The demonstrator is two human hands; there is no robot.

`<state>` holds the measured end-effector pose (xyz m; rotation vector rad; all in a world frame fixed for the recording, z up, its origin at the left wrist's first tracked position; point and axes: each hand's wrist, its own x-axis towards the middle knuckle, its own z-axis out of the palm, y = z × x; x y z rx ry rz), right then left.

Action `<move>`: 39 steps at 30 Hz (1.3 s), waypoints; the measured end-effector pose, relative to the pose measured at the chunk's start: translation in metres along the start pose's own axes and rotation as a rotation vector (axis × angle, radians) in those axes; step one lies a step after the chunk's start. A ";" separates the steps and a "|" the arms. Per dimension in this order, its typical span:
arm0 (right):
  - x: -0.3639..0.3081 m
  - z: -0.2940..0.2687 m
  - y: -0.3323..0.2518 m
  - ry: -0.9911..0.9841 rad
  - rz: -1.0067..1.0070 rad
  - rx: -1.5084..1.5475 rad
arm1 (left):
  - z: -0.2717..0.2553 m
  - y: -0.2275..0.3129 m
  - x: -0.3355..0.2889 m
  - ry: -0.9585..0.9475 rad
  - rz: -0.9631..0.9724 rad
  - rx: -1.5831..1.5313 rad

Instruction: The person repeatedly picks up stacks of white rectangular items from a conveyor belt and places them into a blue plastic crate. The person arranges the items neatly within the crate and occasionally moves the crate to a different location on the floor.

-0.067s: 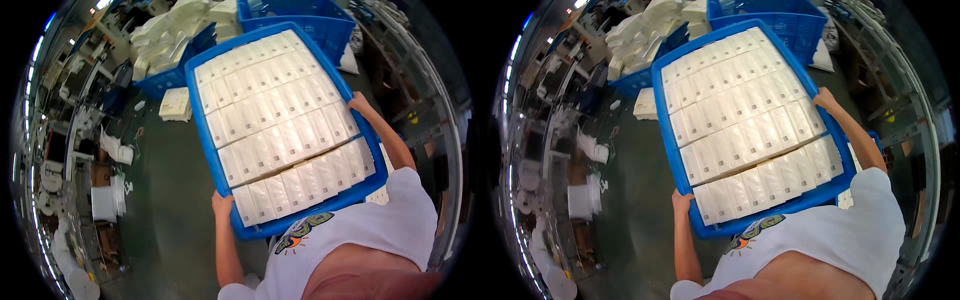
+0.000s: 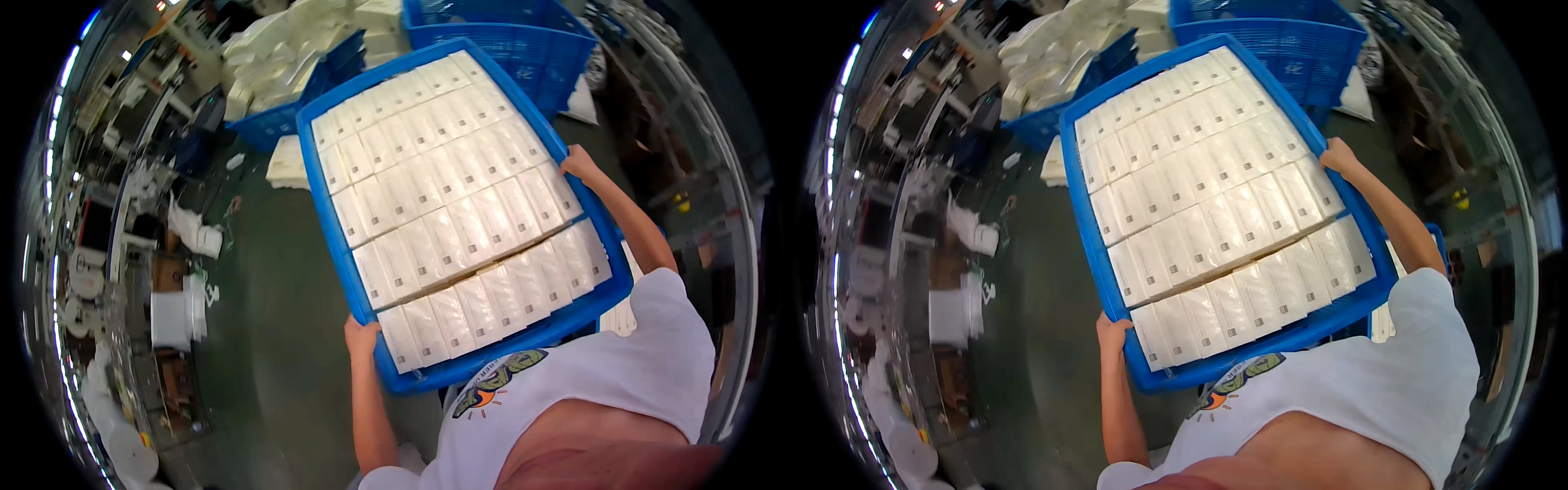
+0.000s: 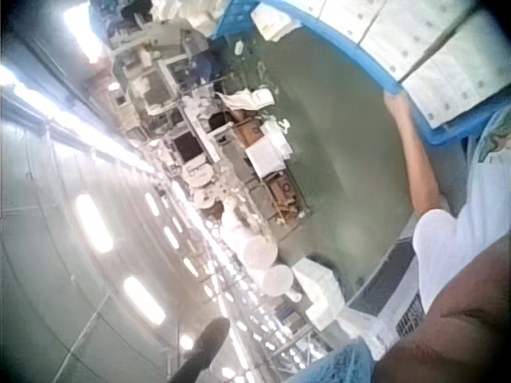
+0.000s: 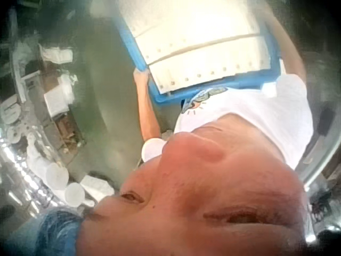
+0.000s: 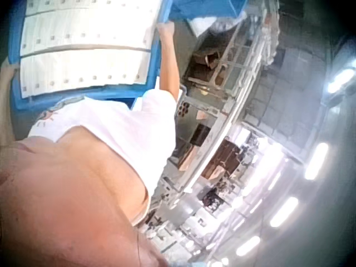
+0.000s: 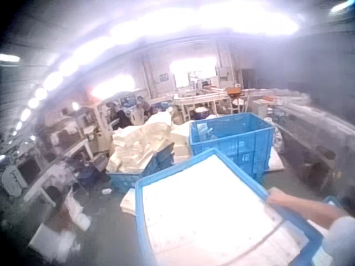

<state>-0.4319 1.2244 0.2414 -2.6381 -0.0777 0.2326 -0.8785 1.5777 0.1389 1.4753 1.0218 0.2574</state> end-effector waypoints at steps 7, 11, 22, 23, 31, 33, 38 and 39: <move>0.155 0.316 -0.153 -0.413 -0.399 -0.322 | -0.006 -0.140 0.057 0.402 -0.392 -0.141; 0.170 0.539 -0.150 -0.575 -0.661 -0.439 | 0.031 -0.263 0.085 0.591 -0.670 -0.217; 0.166 0.682 -0.197 -0.639 -1.121 -0.283 | 0.139 -0.376 0.111 0.958 -1.137 0.138; 0.176 0.684 -0.203 -0.643 -1.118 -0.290 | 0.153 -0.346 0.131 0.826 -1.151 0.515; 0.286 0.487 -0.202 -0.769 -1.733 -0.156 | 0.369 -0.165 0.181 0.221 -0.638 0.720; 0.396 0.293 -0.212 -0.349 -1.711 0.090 | 0.434 -0.175 0.141 0.014 -0.312 0.632; 0.650 -0.013 -0.106 -0.219 -0.764 -0.582 | 0.429 -0.185 0.224 -0.231 -0.754 -0.080; 0.693 -0.018 -0.035 -0.094 -0.895 -0.693 | 0.415 -0.165 0.262 -0.299 -0.735 -0.069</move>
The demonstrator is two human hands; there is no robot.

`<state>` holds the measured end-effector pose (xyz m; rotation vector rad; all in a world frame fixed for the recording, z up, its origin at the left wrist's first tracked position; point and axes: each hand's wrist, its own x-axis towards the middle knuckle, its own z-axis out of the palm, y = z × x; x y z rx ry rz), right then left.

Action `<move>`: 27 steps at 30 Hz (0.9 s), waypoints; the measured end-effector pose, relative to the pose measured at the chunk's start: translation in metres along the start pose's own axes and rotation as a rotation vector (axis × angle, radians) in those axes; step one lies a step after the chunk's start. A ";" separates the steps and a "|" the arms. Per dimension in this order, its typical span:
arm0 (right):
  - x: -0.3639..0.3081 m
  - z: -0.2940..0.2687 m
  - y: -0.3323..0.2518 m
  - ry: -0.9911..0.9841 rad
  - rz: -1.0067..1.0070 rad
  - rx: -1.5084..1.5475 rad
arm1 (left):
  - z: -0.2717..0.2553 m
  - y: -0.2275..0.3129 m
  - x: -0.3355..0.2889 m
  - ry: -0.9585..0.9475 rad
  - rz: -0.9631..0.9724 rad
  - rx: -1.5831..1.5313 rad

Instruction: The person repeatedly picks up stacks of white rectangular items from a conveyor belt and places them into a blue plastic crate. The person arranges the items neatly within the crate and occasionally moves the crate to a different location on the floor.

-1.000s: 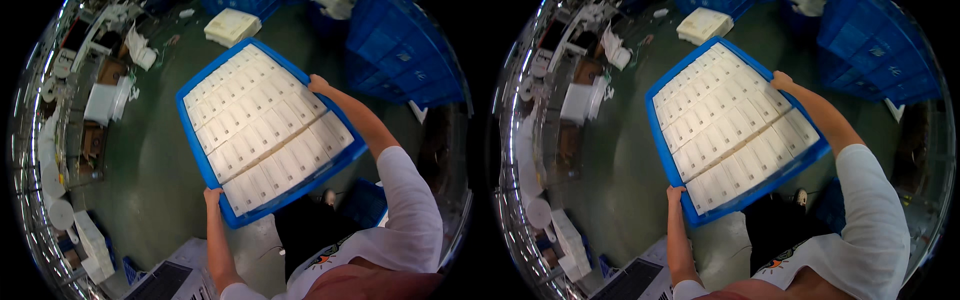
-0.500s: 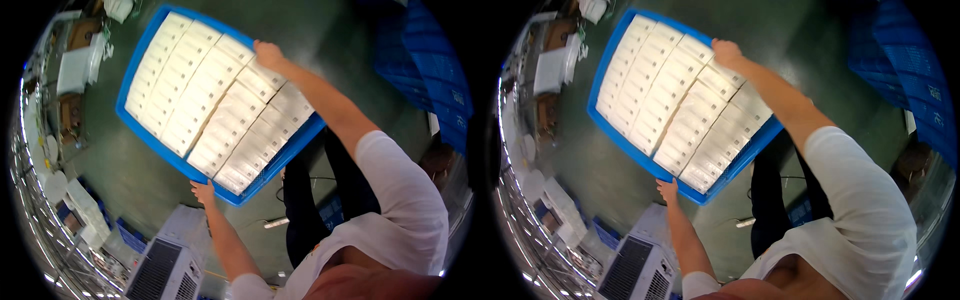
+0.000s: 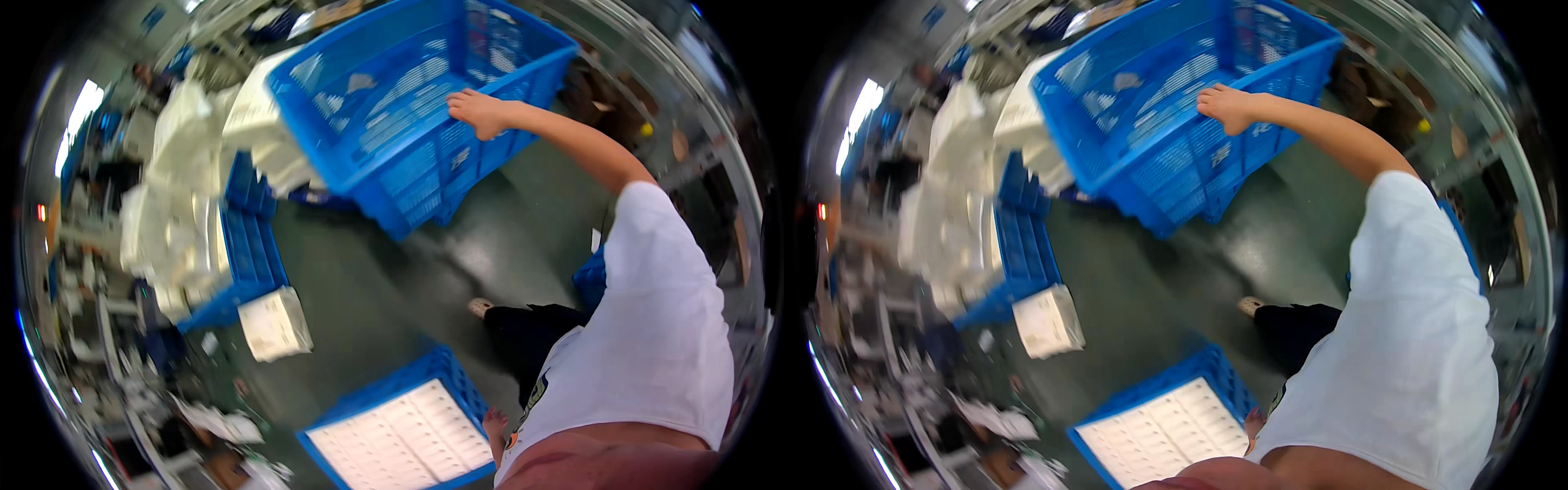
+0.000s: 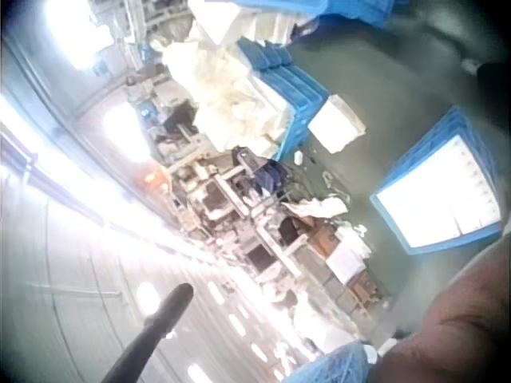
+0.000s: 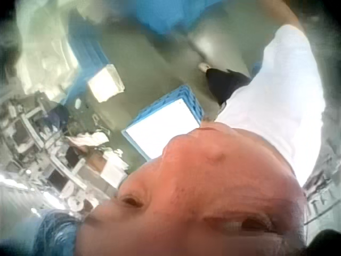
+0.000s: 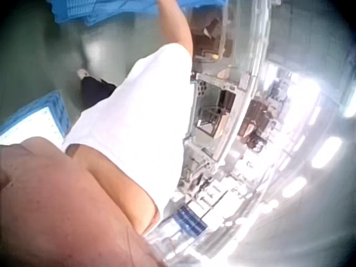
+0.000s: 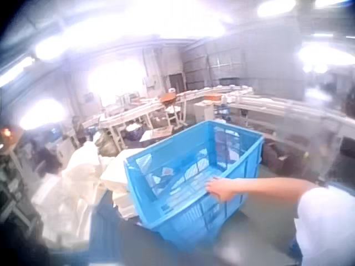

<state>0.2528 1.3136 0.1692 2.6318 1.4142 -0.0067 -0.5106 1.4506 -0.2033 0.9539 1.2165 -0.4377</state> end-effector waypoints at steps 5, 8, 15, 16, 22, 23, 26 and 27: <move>0.023 0.022 0.044 0.041 0.445 0.056 | 0.001 0.247 0.049 0.158 0.337 0.216; 0.049 0.045 -0.014 0.232 0.235 0.048 | 0.057 0.349 0.014 -0.034 0.393 0.018; -0.086 -0.079 -0.139 0.377 0.031 0.088 | 0.205 0.279 0.033 -0.490 -0.297 -0.250; -0.099 -0.094 -0.150 0.358 0.043 0.102 | 0.211 0.255 0.038 -0.488 -0.356 -0.203; -0.275 -0.096 -0.306 0.046 0.064 0.060 | 0.192 0.109 0.035 -0.485 -0.466 0.080; -0.319 -0.098 -0.309 0.037 0.142 0.137 | 0.197 0.092 0.034 -0.475 -0.509 0.100; -0.416 -0.076 -0.342 0.169 0.232 0.149 | 0.187 0.032 0.029 -0.439 -0.581 0.092; -0.442 -0.077 -0.351 0.152 0.292 0.156 | 0.183 0.019 0.029 -0.436 -0.588 0.060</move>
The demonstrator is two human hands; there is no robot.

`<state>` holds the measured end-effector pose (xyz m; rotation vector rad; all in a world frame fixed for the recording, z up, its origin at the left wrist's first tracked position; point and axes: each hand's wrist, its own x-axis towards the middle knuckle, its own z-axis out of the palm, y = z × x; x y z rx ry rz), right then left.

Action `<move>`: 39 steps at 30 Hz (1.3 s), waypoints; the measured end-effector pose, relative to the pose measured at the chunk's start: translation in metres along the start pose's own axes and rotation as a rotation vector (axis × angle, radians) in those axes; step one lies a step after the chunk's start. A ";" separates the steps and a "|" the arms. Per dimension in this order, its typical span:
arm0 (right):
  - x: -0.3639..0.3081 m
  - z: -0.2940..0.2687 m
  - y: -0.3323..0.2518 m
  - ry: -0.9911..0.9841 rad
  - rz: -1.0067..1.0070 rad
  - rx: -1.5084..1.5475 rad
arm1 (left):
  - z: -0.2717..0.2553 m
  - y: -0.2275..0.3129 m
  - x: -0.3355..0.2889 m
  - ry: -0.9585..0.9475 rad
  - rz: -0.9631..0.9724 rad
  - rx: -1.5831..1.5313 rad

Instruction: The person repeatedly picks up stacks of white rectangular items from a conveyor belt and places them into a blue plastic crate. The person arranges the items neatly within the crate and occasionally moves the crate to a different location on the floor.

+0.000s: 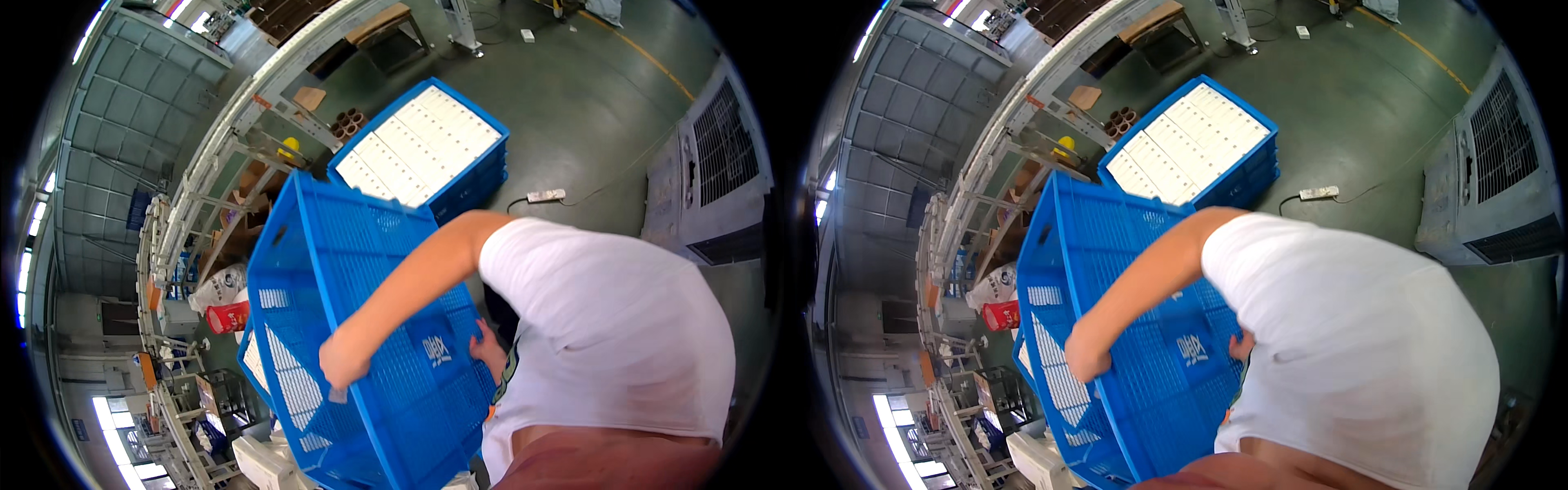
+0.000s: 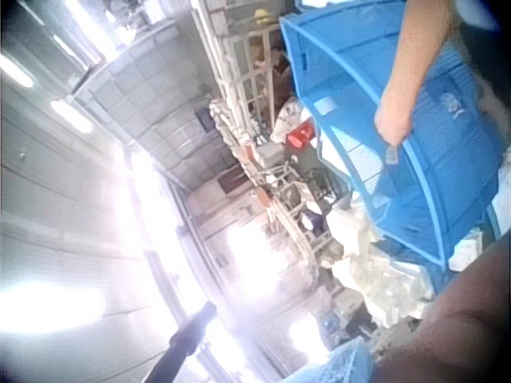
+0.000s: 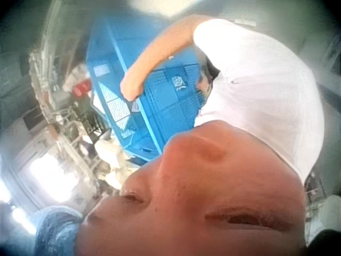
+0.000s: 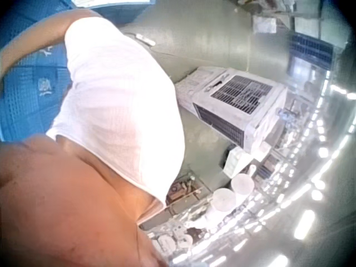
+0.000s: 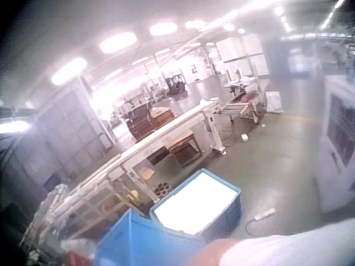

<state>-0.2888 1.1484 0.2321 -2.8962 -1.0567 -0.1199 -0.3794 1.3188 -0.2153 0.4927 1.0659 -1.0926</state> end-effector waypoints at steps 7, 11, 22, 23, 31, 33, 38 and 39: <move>-0.222 -0.082 0.022 0.144 0.298 -0.299 | 0.169 -0.156 0.045 -0.371 0.394 0.300; -0.314 -0.135 0.068 0.263 0.301 -0.335 | 0.314 -0.207 0.059 -0.837 0.819 0.721; -0.633 0.045 0.275 -0.021 0.526 -0.208 | 0.397 -0.603 0.178 -0.605 0.417 1.225; -0.680 0.079 0.286 -0.002 0.582 -0.288 | 0.404 -0.620 0.169 -0.707 0.435 1.473; -0.752 0.149 0.287 0.356 0.380 -0.073 | 0.521 -0.565 0.083 -0.518 1.200 1.579; -0.770 0.169 0.259 0.408 0.352 -0.014 | 0.519 -0.547 0.097 -0.157 1.204 2.063; -0.804 0.143 0.290 0.268 0.286 0.124 | 0.580 -0.538 0.095 0.723 1.461 2.518; -0.819 0.127 0.295 0.180 0.120 0.232 | 0.570 -0.546 0.097 0.879 1.604 2.403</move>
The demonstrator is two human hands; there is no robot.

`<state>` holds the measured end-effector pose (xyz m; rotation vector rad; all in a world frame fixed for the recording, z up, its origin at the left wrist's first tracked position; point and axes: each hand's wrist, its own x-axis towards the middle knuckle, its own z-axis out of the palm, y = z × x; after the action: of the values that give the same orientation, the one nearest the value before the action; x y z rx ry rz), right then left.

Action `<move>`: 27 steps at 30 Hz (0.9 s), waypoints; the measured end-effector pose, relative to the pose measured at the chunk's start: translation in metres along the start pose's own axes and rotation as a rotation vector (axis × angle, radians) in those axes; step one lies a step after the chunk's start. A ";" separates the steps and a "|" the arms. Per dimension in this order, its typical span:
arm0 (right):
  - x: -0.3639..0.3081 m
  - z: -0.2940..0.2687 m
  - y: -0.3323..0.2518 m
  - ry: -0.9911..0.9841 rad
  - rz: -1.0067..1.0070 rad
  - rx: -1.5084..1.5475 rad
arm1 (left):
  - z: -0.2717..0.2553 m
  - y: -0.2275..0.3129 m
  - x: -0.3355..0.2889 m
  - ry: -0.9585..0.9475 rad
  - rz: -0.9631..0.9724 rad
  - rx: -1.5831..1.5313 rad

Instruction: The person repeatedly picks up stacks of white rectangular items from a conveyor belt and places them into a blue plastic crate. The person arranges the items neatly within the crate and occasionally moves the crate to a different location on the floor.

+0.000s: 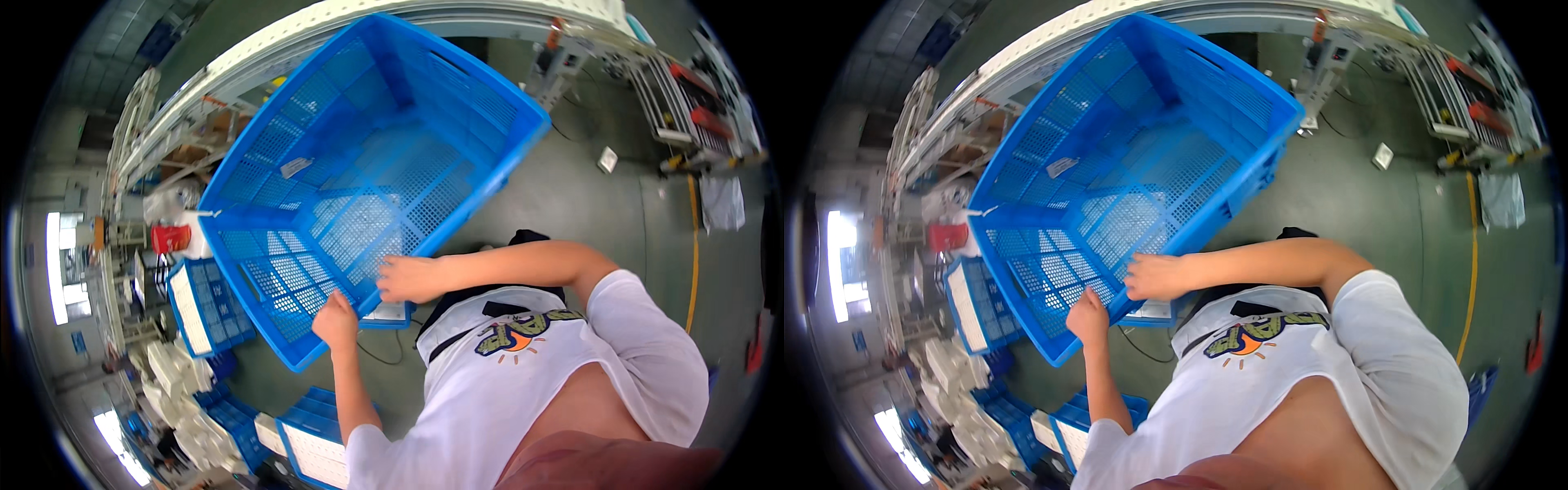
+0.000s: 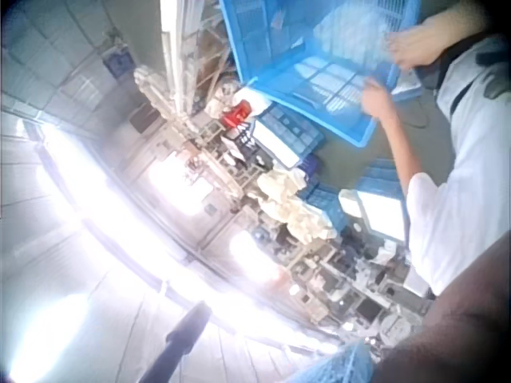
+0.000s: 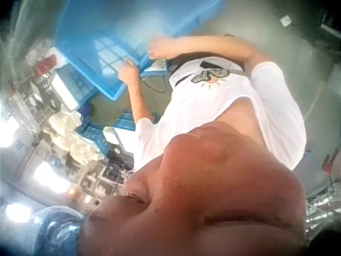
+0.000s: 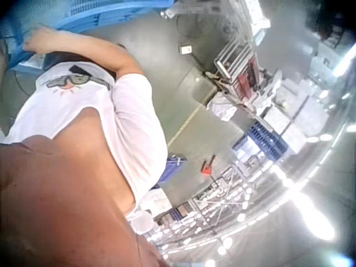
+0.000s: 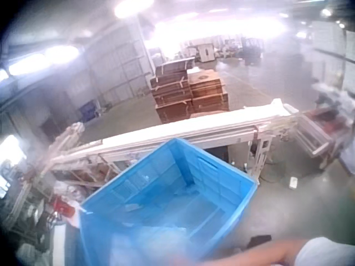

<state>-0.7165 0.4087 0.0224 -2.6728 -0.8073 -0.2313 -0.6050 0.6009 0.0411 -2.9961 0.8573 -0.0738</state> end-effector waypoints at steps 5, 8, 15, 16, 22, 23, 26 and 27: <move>-0.136 -0.151 0.187 0.386 0.581 -0.195 | 0.001 -0.059 -0.044 0.302 -0.296 0.378; -0.248 -0.136 0.354 0.492 0.955 0.057 | 0.026 0.016 -0.061 0.699 -0.843 0.155; -0.181 -0.092 0.304 0.733 1.019 1.507 | 0.033 0.176 -0.021 0.601 -1.067 -1.885; -0.172 -0.090 0.289 0.725 1.043 1.525 | 0.025 0.152 -0.019 0.575 -1.113 -1.815; -0.113 -0.053 0.146 0.390 0.802 1.447 | -0.051 -0.077 0.008 0.228 -1.091 -1.415; -0.111 -0.043 0.143 0.105 0.703 1.338 | -0.057 -0.107 0.015 0.181 -1.063 -1.354; -0.086 -0.097 0.150 -0.399 0.587 1.040 | -0.018 -0.144 -0.006 0.187 -1.057 -0.754; -0.080 -0.119 0.153 -0.161 0.711 0.924 | 0.026 -0.182 -0.062 0.180 -0.986 -0.303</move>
<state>-0.7033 0.2057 0.0716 -1.9121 0.0722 0.4351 -0.5597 0.7884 0.0197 -3.3818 -0.7388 -0.2433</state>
